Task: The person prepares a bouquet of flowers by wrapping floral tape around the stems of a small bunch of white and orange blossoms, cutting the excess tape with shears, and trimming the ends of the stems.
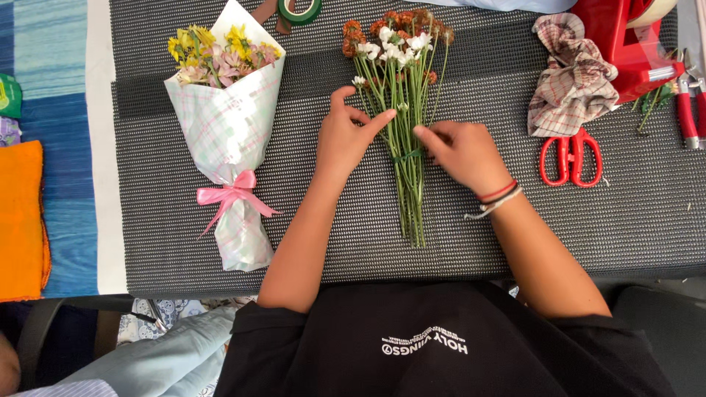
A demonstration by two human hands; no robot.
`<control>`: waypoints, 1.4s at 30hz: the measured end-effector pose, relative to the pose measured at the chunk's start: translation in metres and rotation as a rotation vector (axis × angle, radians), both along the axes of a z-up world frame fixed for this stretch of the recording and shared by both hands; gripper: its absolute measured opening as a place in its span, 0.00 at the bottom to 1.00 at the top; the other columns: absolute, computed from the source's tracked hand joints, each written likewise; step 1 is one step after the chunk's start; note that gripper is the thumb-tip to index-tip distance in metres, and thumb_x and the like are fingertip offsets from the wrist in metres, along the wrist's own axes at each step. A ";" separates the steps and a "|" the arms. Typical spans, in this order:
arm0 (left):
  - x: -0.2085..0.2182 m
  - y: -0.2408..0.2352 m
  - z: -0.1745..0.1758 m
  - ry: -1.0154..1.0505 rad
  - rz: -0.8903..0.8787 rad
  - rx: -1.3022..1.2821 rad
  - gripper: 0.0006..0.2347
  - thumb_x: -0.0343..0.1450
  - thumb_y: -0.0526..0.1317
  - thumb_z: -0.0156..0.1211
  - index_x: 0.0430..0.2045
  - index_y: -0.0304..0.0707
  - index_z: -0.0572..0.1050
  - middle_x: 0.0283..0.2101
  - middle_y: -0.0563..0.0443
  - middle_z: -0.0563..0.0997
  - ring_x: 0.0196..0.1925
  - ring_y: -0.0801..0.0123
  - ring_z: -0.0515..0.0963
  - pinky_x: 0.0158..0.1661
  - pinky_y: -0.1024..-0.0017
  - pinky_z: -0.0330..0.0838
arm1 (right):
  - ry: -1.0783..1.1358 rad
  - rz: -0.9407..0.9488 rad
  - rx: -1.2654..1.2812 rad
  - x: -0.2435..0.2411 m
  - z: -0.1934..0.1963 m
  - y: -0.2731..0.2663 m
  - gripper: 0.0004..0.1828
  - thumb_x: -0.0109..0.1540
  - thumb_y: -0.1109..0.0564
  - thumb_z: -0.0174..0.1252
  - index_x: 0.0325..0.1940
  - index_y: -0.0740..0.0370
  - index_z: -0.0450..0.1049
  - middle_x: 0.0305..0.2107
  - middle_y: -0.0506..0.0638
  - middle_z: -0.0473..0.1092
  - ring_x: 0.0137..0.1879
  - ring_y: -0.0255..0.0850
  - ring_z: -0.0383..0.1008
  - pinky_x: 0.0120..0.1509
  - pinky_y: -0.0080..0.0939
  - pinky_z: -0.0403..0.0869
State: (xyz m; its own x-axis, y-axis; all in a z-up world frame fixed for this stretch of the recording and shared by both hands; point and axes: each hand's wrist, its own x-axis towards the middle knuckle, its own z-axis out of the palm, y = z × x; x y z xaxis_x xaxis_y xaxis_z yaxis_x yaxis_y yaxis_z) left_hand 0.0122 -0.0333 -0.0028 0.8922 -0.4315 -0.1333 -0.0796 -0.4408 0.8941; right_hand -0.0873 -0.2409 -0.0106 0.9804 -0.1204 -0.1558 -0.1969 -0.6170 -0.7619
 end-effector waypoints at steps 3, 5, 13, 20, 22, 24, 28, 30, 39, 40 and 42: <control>-0.004 -0.006 -0.003 -0.071 0.038 -0.023 0.39 0.73 0.52 0.67 0.67 0.20 0.50 0.41 0.36 0.80 0.41 0.50 0.86 0.39 0.56 0.80 | -0.029 -0.015 -0.033 0.012 -0.015 -0.010 0.19 0.72 0.41 0.58 0.40 0.57 0.82 0.18 0.48 0.76 0.30 0.44 0.80 0.43 0.42 0.75; -0.008 -0.007 0.000 -0.061 0.052 -0.059 0.36 0.74 0.45 0.64 0.68 0.23 0.46 0.42 0.36 0.80 0.41 0.50 0.86 0.39 0.57 0.80 | 0.002 -0.042 0.138 0.018 -0.018 -0.012 0.17 0.69 0.49 0.62 0.49 0.68 0.78 0.24 0.54 0.78 0.27 0.39 0.79 0.36 0.38 0.77; -0.009 -0.007 -0.018 -0.040 0.097 -0.145 0.30 0.74 0.40 0.59 0.68 0.34 0.49 0.44 0.38 0.80 0.38 0.59 0.85 0.37 0.62 0.78 | 0.021 -0.023 0.386 0.028 -0.013 -0.013 0.18 0.66 0.58 0.63 0.54 0.75 0.70 0.30 0.61 0.76 0.27 0.40 0.78 0.33 0.36 0.78; -0.012 -0.010 -0.024 -0.071 0.133 -0.237 0.28 0.74 0.35 0.55 0.68 0.41 0.48 0.47 0.38 0.78 0.33 0.62 0.84 0.34 0.64 0.78 | 0.025 -0.049 0.480 0.030 -0.017 -0.006 0.17 0.64 0.62 0.62 0.53 0.75 0.69 0.30 0.60 0.76 0.26 0.40 0.79 0.34 0.36 0.79; -0.011 -0.011 -0.027 -0.064 0.152 -0.261 0.28 0.73 0.35 0.54 0.68 0.42 0.49 0.47 0.37 0.78 0.35 0.60 0.85 0.36 0.64 0.79 | 0.017 -0.061 0.507 0.032 -0.025 -0.008 0.17 0.64 0.62 0.63 0.52 0.74 0.69 0.30 0.61 0.75 0.26 0.41 0.79 0.34 0.37 0.80; -0.012 -0.011 -0.027 -0.055 0.166 -0.284 0.28 0.73 0.35 0.53 0.67 0.44 0.49 0.48 0.37 0.77 0.37 0.59 0.85 0.37 0.64 0.79 | 0.011 -0.077 0.535 0.031 -0.031 -0.008 0.16 0.64 0.62 0.63 0.52 0.73 0.69 0.30 0.62 0.75 0.26 0.41 0.79 0.34 0.37 0.80; -0.012 -0.011 -0.025 -0.077 0.142 -0.246 0.26 0.75 0.36 0.52 0.67 0.40 0.50 0.51 0.30 0.77 0.43 0.50 0.85 0.41 0.57 0.82 | -0.008 -0.072 0.504 0.029 -0.025 -0.005 0.16 0.65 0.61 0.63 0.52 0.72 0.69 0.29 0.60 0.76 0.25 0.41 0.79 0.34 0.36 0.79; -0.011 -0.010 -0.024 -0.070 0.132 -0.242 0.26 0.75 0.37 0.53 0.67 0.40 0.50 0.51 0.30 0.77 0.45 0.49 0.85 0.42 0.57 0.83 | -0.010 -0.062 0.478 0.029 -0.017 -0.006 0.16 0.65 0.60 0.63 0.51 0.73 0.69 0.28 0.60 0.76 0.25 0.40 0.79 0.34 0.36 0.79; -0.006 -0.003 -0.024 -0.132 0.141 -0.189 0.22 0.78 0.50 0.58 0.58 0.34 0.64 0.53 0.32 0.75 0.46 0.51 0.83 0.42 0.60 0.84 | -0.073 -0.104 0.410 0.033 -0.011 -0.006 0.24 0.64 0.59 0.68 0.58 0.75 0.68 0.31 0.61 0.75 0.25 0.40 0.78 0.31 0.35 0.78; -0.005 -0.002 -0.026 -0.184 0.142 -0.107 0.18 0.78 0.50 0.57 0.52 0.34 0.70 0.53 0.38 0.74 0.46 0.53 0.83 0.41 0.64 0.84 | -0.072 -0.109 0.419 0.034 -0.011 -0.006 0.24 0.64 0.60 0.68 0.57 0.76 0.68 0.31 0.61 0.74 0.25 0.40 0.77 0.30 0.35 0.77; -0.004 0.000 -0.025 -0.236 0.145 -0.024 0.16 0.79 0.50 0.55 0.46 0.35 0.76 0.53 0.44 0.73 0.46 0.56 0.83 0.40 0.67 0.84 | -0.070 -0.112 0.427 0.035 -0.011 -0.007 0.24 0.64 0.60 0.68 0.57 0.77 0.67 0.30 0.62 0.73 0.25 0.41 0.77 0.29 0.35 0.76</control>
State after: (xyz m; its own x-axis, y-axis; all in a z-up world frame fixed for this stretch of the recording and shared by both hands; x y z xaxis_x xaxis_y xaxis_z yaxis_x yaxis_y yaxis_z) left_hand 0.0079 -0.0336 -0.0274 0.9501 -0.2973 0.0939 -0.2241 -0.4418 0.8687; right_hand -0.0526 -0.2476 -0.0215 0.9749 -0.1659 -0.1483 -0.1834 -0.2219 -0.9577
